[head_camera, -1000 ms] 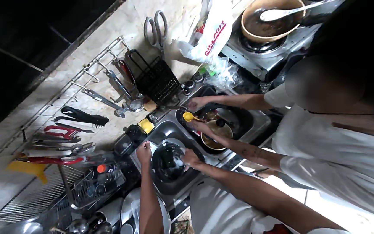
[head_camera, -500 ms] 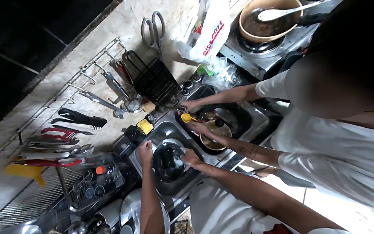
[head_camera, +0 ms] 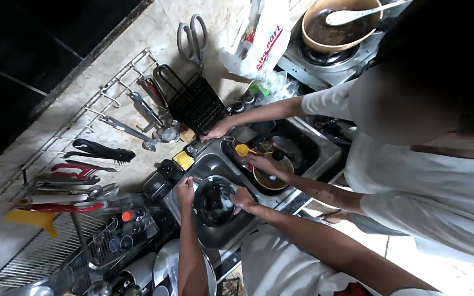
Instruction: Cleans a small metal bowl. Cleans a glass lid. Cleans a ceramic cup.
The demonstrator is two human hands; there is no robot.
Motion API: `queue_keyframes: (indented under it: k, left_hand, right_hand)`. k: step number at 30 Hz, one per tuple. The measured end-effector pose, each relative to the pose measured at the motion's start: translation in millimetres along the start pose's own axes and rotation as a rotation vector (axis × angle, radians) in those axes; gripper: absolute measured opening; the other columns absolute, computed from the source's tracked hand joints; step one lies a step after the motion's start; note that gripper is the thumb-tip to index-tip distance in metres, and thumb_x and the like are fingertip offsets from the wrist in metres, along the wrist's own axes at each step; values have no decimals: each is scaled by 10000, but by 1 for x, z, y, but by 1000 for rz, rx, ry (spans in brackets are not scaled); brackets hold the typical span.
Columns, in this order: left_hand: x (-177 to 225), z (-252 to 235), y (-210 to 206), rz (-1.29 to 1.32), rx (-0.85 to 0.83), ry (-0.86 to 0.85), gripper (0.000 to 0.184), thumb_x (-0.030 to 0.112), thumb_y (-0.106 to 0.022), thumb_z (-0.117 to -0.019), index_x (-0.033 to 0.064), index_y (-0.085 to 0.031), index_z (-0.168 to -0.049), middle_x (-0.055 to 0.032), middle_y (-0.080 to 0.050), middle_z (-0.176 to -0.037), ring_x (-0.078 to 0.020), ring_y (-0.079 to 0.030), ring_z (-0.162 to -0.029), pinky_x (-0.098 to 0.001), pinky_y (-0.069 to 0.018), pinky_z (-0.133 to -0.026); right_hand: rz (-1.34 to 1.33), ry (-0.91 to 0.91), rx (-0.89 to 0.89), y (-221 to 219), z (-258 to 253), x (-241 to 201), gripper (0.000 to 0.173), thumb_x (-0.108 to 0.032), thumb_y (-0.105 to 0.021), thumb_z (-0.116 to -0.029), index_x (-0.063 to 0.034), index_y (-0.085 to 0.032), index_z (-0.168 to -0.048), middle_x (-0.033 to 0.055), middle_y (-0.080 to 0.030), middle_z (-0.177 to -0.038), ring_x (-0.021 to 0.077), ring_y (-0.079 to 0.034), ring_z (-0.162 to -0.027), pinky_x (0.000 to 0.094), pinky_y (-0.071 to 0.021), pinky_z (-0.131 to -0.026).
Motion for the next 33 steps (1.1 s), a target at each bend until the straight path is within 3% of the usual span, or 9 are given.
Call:
queue_keyframes:
  k: [11, 18, 27, 31, 33]
  left_hand:
    - [10, -4, 4, 0, -21, -5, 357, 292, -485, -1080, 48, -745, -1097, -86, -742, -903, -196, -712, -832, -446, -572, -849]
    - [13, -10, 1, 10, -29, -3, 342, 281, -491, -1080, 54, -746, -1110, -78, -743, -900, -190, -711, -841, -434, -571, -854]
    - [15, -14, -4, 21, -14, -41, 344, 284, -499, -1071, 48, -746, -1107, -94, -741, -907, -210, -714, -844, -458, -577, -854]
    - [18, -20, -6, 27, 44, -39, 337, 266, -512, -1071, 36, -711, -1216, -145, -739, -1050, -243, -723, -941, -468, -578, -913]
    - [26, -28, -8, -2, 45, -42, 348, 238, -518, -1065, 15, -656, -1293, -196, -696, -1189, -295, -697, -1066, -484, -551, -986]
  right_hand:
    - [-190, 15, 37, 15, -8, -2, 548, -142, -542, -1026, -177, -425, -1560, 217, -607, -1350, 359, -740, -931, 556, -644, -702]
    - [-247, 24, 81, 28, -8, -4, 563, -113, -532, -1027, -164, -400, -1571, 219, -610, -1343, 344, -753, -870, 528, -654, -661]
    - [-347, 32, 120, 47, -12, -3, 538, -104, -529, -1029, -166, -432, -1555, 223, -609, -1346, 369, -744, -910, 556, -648, -659]
    - [-415, 30, 197, 75, -15, -12, 491, -113, -522, -1039, -143, -459, -1525, 222, -610, -1328, 348, -745, -892, 535, -651, -647]
    - [-483, 45, 242, 88, -20, -12, 478, -108, -522, -1044, -119, -457, -1518, 240, -594, -1342, 363, -740, -919, 540, -654, -658]
Point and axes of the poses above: each hand's wrist, its own z-axis away from the middle knuckle, its own y-axis out of the back of the hand, x = y × z, the point moved 1 cm from there along -z, towards the middle knuckle
